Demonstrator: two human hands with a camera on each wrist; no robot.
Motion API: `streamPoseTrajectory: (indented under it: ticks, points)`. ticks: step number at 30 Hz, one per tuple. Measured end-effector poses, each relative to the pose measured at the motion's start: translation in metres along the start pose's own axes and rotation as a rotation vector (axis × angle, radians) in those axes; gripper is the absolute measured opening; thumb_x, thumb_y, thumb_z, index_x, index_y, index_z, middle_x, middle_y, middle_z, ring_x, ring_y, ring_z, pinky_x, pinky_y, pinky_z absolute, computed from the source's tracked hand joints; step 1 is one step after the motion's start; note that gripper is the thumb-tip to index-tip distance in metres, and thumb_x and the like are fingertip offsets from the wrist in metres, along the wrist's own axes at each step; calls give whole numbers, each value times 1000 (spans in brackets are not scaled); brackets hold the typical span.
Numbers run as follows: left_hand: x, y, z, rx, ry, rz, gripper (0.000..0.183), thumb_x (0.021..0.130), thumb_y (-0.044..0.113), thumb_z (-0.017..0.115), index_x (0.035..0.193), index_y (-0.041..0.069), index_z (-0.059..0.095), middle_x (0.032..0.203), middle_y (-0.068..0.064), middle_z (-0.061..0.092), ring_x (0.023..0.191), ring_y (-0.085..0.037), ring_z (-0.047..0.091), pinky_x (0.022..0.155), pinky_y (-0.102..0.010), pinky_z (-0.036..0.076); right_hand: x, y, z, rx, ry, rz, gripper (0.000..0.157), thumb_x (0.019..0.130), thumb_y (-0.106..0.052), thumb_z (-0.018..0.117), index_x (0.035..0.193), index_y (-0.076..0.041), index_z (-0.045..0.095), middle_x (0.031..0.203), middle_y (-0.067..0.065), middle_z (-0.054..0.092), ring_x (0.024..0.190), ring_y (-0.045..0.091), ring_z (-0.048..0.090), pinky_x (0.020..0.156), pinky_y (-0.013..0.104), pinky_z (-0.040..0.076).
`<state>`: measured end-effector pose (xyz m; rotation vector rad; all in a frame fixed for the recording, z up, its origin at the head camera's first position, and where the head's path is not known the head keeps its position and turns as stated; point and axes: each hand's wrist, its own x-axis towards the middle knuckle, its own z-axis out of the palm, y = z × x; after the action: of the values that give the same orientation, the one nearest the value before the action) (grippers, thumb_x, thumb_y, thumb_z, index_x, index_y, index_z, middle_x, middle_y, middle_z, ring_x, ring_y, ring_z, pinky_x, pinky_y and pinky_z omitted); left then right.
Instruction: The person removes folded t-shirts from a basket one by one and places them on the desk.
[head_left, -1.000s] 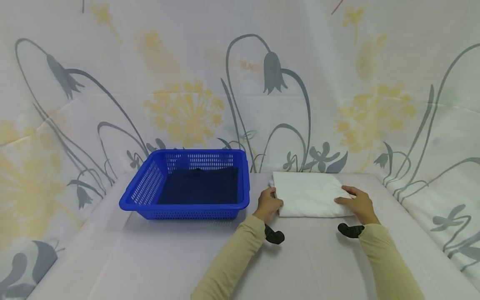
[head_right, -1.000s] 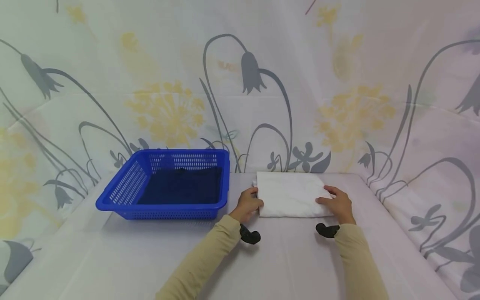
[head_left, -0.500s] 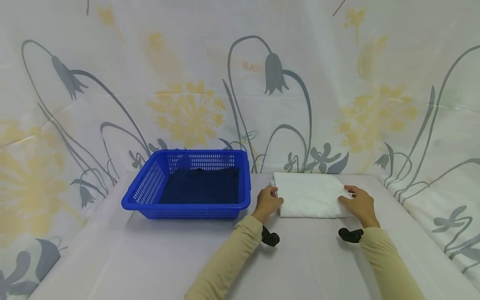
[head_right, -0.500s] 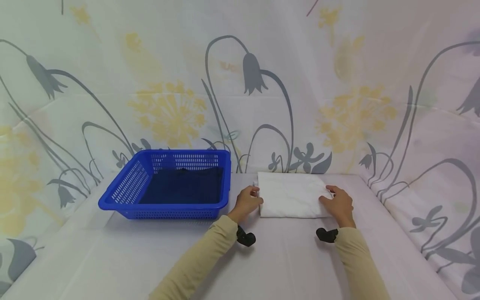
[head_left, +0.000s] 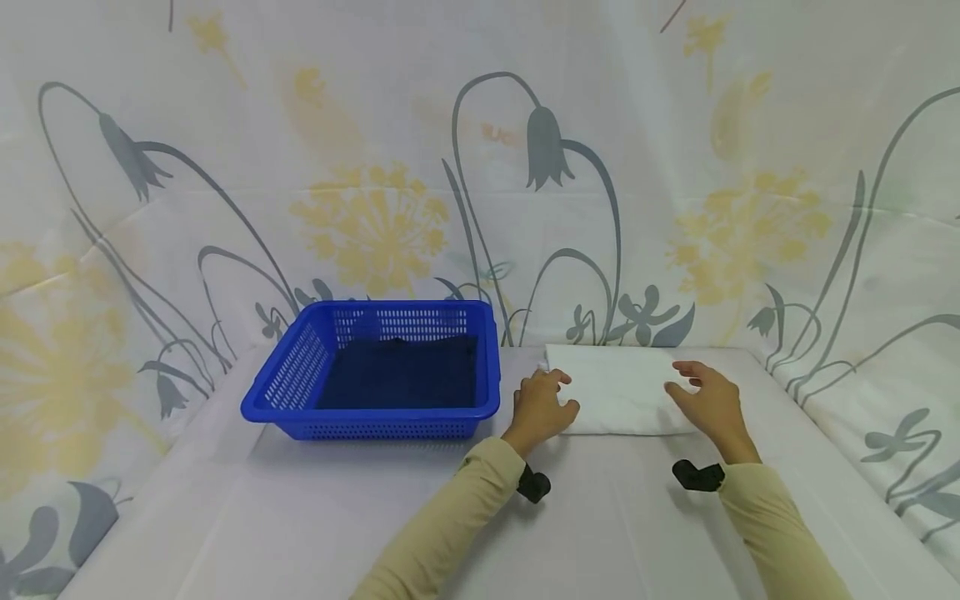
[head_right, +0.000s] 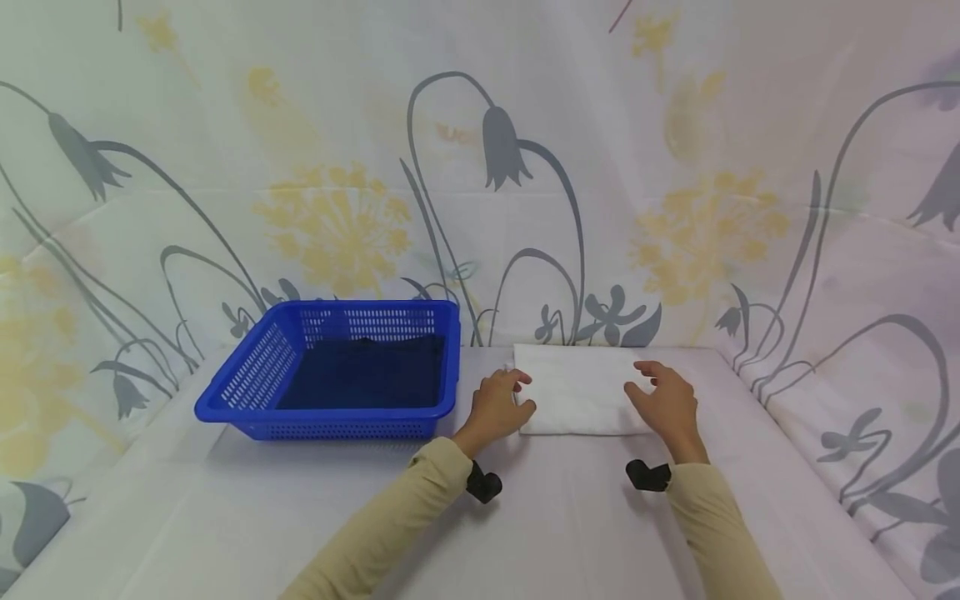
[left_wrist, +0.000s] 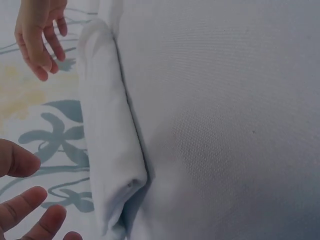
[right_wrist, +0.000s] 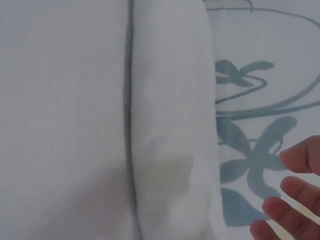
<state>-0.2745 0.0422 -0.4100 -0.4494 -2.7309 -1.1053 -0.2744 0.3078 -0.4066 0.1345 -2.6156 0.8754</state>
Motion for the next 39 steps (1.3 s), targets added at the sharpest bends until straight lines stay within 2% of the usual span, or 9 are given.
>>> streamPoseTrajectory:
  ticks: [4, 12, 17, 20, 26, 35, 39]
  points:
    - [-6, 4, -5, 94, 14, 75, 30, 83, 22, 64, 110, 12, 67, 94, -3, 58, 88, -24, 52, 75, -36, 40, -4, -12, -1, 10, 6, -28, 40, 93, -19, 61, 124, 5, 58, 117, 30, 60, 104, 48, 58, 83, 57, 46]
    - [-16, 9, -18, 220, -16, 154, 24, 86, 26, 64, 107, 14, 65, 97, -1, 57, 88, -21, 51, 71, -31, 40, -14, -34, -7, 57, -12, -31, 45, 95, -27, 60, 129, 2, 55, 117, 24, 63, 103, 43, 61, 80, 55, 48]
    - [-23, 12, -34, 212, -11, 217, 21, 87, 24, 65, 105, 14, 65, 97, -3, 58, 87, -21, 52, 71, -31, 42, -20, -53, -13, 94, -21, -48, 45, 95, -29, 61, 129, -1, 56, 118, 22, 63, 104, 41, 61, 80, 54, 48]
    - [-27, 11, -42, 165, -4, 248, 17, 87, 21, 65, 102, 13, 64, 98, -3, 58, 87, -20, 51, 73, -30, 42, -22, -65, -15, 108, -20, -61, 44, 95, -29, 61, 128, -2, 57, 117, 20, 64, 104, 40, 61, 80, 52, 48]
    - [-39, 12, -55, 64, -61, 311, 15, 88, 18, 65, 102, 12, 65, 96, -1, 55, 87, -18, 49, 72, -27, 40, -24, -89, -16, 138, -34, -97, 42, 94, -28, 63, 128, -3, 59, 115, 18, 66, 103, 37, 62, 78, 47, 48]
    - [-52, 10, -74, 146, -12, 343, 17, 86, 18, 67, 102, 14, 65, 93, 1, 55, 84, -18, 49, 72, -30, 39, -25, -109, -17, 135, -17, -156, 39, 91, -24, 67, 125, -6, 61, 112, 16, 67, 101, 35, 63, 80, 51, 47]
    - [-56, 7, -88, 163, 15, 353, 18, 86, 18, 66, 104, 13, 65, 93, 0, 55, 84, -19, 48, 71, -32, 39, -27, -119, -17, 138, -17, -182, 39, 90, -21, 68, 125, -6, 61, 112, 15, 67, 101, 35, 63, 78, 51, 48]
